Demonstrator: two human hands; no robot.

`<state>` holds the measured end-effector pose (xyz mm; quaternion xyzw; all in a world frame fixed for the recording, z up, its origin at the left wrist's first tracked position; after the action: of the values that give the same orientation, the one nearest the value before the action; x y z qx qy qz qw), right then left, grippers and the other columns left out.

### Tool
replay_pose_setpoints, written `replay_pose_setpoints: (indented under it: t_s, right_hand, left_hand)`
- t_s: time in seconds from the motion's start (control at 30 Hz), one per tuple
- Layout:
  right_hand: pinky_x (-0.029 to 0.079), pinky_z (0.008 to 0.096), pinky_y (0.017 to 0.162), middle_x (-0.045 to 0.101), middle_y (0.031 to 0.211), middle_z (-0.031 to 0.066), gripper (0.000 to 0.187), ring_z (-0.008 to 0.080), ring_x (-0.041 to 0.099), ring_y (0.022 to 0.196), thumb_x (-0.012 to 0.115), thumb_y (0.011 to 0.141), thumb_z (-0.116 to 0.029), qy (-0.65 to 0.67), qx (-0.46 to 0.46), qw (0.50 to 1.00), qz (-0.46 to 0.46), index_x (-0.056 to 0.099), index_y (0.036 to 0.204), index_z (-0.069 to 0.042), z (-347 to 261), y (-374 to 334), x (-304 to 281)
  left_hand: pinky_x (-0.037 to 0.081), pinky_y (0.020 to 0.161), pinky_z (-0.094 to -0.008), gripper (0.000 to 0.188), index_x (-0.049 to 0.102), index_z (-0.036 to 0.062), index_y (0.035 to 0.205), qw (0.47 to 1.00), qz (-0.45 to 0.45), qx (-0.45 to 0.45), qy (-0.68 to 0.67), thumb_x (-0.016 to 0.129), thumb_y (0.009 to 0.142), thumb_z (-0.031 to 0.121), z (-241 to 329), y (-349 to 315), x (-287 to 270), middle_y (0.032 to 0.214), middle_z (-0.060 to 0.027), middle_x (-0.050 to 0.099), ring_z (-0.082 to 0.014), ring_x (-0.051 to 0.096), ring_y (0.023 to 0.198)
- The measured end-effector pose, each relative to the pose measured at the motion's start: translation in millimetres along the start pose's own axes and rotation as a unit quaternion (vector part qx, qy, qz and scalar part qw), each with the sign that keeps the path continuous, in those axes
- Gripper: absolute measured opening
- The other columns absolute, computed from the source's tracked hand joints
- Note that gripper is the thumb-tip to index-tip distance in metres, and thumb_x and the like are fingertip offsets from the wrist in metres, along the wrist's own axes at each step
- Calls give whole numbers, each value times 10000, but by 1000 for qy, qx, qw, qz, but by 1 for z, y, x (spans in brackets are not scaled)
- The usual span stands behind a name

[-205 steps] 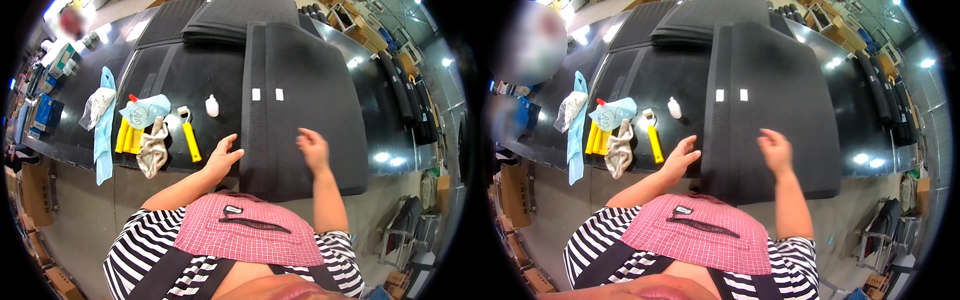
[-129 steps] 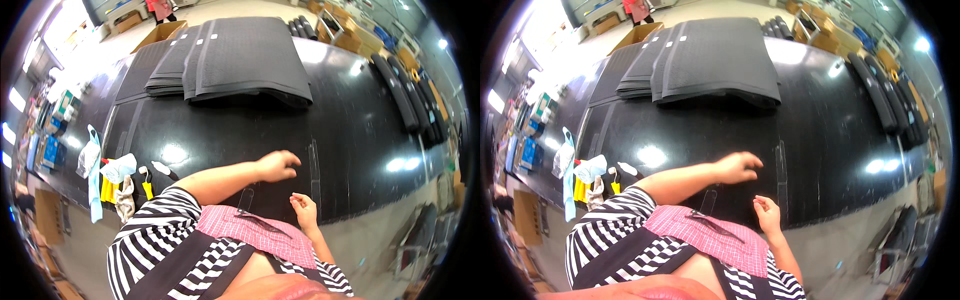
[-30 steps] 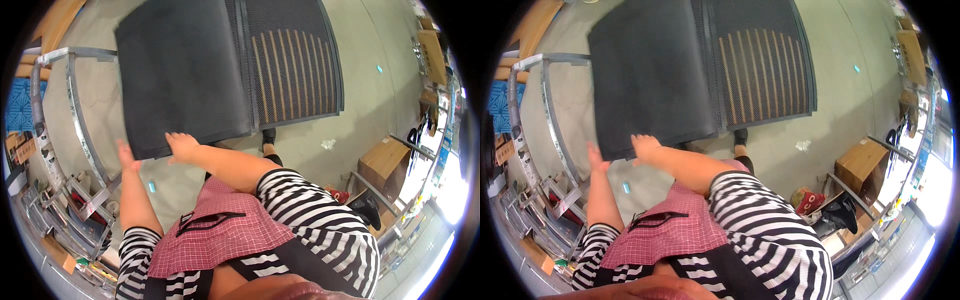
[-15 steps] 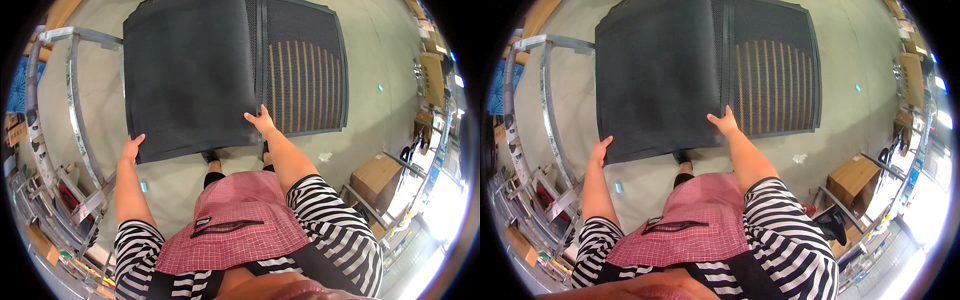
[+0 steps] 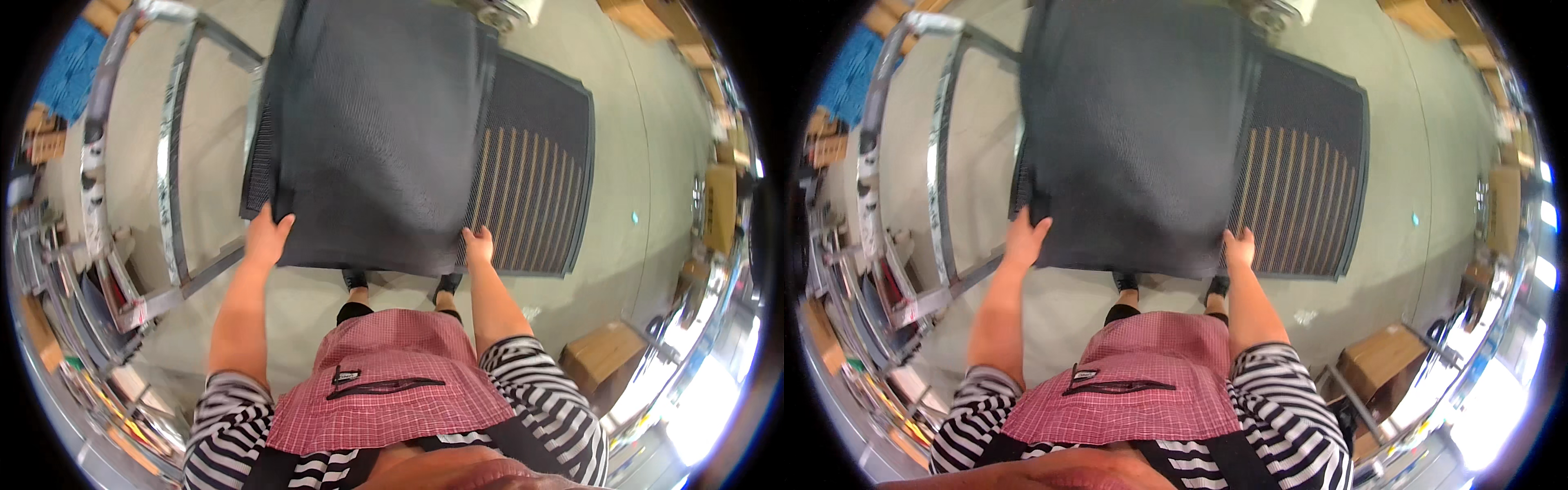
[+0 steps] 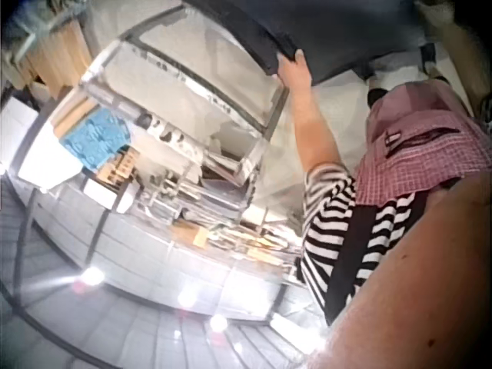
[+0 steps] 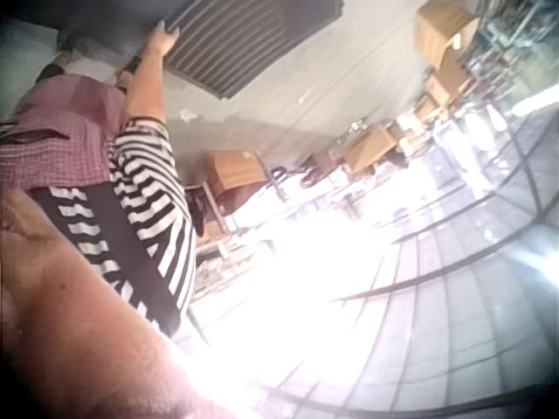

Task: The person applies a white adhesive from a bottle onto the edge of a black mat. They then use a small yellow roller to spread the adhesive and press down a white rectangular label. The person repeats this process on another mat, flipping the mats over to work on different sections.

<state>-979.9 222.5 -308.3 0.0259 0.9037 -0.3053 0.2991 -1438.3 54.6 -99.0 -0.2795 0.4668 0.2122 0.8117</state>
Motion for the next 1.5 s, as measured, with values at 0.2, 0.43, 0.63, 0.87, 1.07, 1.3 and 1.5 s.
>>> replay_pose_setpoints:
  t_s: [0.2,0.43,0.63,0.87,1.07,1.3,1.5]
  right_hand:
    - [462,335,983,608,1211,99,703,202,584,1089,781,903,-258,14,-18,995,-96,483,1472,28,-29,-20,-29]
    - [427,370,1098,519,1475,230,774,299,545,1317,765,908,-267,-60,6,993,-101,407,1502,77,-51,-24,-23]
    - [353,440,1173,404,1572,248,932,359,419,1443,755,909,-398,-83,75,987,-116,283,1569,60,-69,-21,6]
    - [332,414,1181,369,1593,235,1010,348,388,1463,768,894,-456,-18,61,987,-151,228,1601,24,-83,-12,33]
    - [336,403,1175,402,1565,228,1036,349,415,1435,823,858,-389,-31,-14,982,-183,231,1593,38,-89,-14,74]
    - [318,458,1175,371,1575,218,1020,332,388,1442,816,870,-394,51,35,975,-212,220,1587,19,-87,-6,84]
    - [391,427,1085,443,1551,142,910,310,459,1379,818,871,-395,79,165,941,-284,352,1546,-1,-100,-12,70]
  left_hand:
    - [534,919,-504,562,514,48,1424,990,-86,-99,56,672,917,233,29,62,81,1083,-219,722,-407,682,1049]
    - [534,891,-487,560,499,97,1457,996,-92,12,0,662,938,231,50,22,15,1106,-196,712,-372,678,1044]
    - [519,908,-503,535,536,69,1420,995,-90,-17,-23,669,936,252,13,44,5,1113,-219,712,-417,659,1056]
    - [502,995,-461,533,582,51,1391,995,7,4,-100,704,909,242,6,60,-51,1251,-235,676,-396,644,1160]
    - [507,986,-479,584,559,89,1419,987,26,-158,13,697,929,375,-115,99,24,1258,-192,687,-394,639,1177]
    - [464,1077,-459,636,532,71,1449,977,-39,-209,-9,729,921,367,-151,123,40,1398,-189,613,-363,577,1297]
    - [440,1109,-465,711,439,69,1513,963,-13,-268,-28,716,934,373,-171,111,65,1457,-197,563,-356,539,1347]
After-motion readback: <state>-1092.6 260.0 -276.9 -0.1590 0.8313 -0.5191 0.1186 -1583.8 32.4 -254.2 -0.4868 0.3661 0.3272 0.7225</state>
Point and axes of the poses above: each hand's wrist, its own y-axis towards the middle knuckle, its own x-axis out of the palm, z = x × y, the point moved 1 cm from there along y, towards the middle knuckle
